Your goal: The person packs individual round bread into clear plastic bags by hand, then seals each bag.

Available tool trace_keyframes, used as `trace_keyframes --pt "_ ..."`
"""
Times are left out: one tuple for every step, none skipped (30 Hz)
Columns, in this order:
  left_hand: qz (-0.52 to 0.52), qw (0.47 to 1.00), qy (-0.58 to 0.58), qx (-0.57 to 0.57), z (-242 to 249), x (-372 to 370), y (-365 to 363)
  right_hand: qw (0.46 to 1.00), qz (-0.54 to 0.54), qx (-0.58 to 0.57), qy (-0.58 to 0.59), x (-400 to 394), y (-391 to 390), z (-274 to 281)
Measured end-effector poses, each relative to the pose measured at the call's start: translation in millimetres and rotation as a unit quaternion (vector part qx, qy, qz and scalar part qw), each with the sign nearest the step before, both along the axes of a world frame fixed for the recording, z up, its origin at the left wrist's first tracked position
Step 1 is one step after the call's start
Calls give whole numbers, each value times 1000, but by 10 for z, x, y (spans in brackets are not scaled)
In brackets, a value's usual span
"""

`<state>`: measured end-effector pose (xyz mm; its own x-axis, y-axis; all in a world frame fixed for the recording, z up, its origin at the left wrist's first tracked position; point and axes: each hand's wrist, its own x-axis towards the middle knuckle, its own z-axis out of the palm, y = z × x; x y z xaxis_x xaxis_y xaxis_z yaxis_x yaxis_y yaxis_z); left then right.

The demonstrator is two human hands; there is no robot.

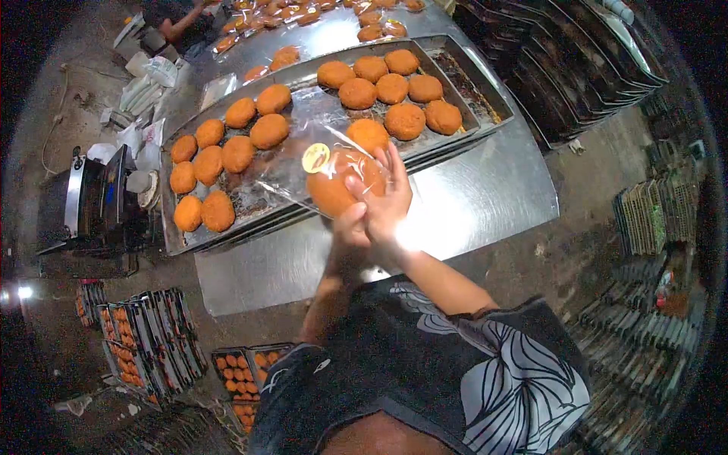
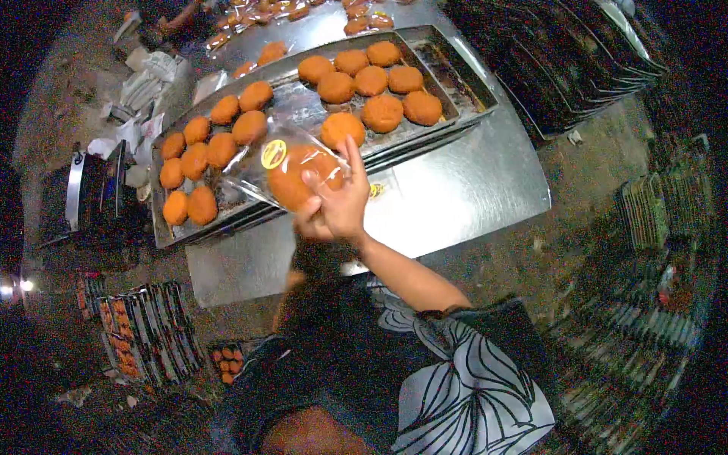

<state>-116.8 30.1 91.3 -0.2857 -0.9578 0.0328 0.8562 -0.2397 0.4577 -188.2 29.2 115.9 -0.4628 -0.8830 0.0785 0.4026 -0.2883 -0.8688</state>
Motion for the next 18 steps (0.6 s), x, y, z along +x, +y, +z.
trace_keyframes --pt "-20 999 4 -47 -84 -31 -19 996 16 18 85 -15 -46 -83" --pt "-40 994 9 -98 -73 -62 -35 985 32 32 169 -43 -114 -179" --pt "-22 988 -153 -16 -22 63 -33 961 89 -40 258 -93 -182 -347" --pt "-64 989 -92 98 229 153 -8 975 213 -15 59 -121 29 -1" --pt "-114 970 -193 92 160 228 -11 942 204 -1 266 -255 34 -26" --pt "-165 939 -290 84 2 280 -4 867 188 14 461 -404 -41 -45" --pt "-247 917 -314 12 -566 254 -122 851 212 71 476 -572 -313 39" --pt "-327 882 -334 -60 -1041 195 -198 832 235 128 487 -699 -518 144" --pt "-293 791 -491 -219 -976 61 18 833 232 130 486 -670 -549 207" --pt "-232 655 -614 -374 -863 -145 222 843 165 31 511 -634 -643 339" --pt "-176 576 -689 -404 -1075 -212 256 840 102 -70 528 -527 -753 446" --pt "-116 487 -754 -426 -1476 -231 225 827 38 -171 535 -424 -854 543" --pt "-130 463 -757 -442 -1915 -228 144 800 -29 -272 534 -400 -938 631" --pt "-242 527 -732 -359 -1743 -261 46 815 108 -219 526 -466 -733 342" --pt "-154 582 -695 -392 -1872 -276 -7 845 194 -164 470 -575 -369 209" --pt "-66 631 -651 -417 -2035 -274 -23 827 240 -51 506 -756 -169 -398" --pt "-159 723 -620 -262 -1696 -246 17 813 330 151 455 -889 152 -693" --pt "-246 573 -691 -365 -1691 -178 -161 780 379 262 423 -999 404 -857"
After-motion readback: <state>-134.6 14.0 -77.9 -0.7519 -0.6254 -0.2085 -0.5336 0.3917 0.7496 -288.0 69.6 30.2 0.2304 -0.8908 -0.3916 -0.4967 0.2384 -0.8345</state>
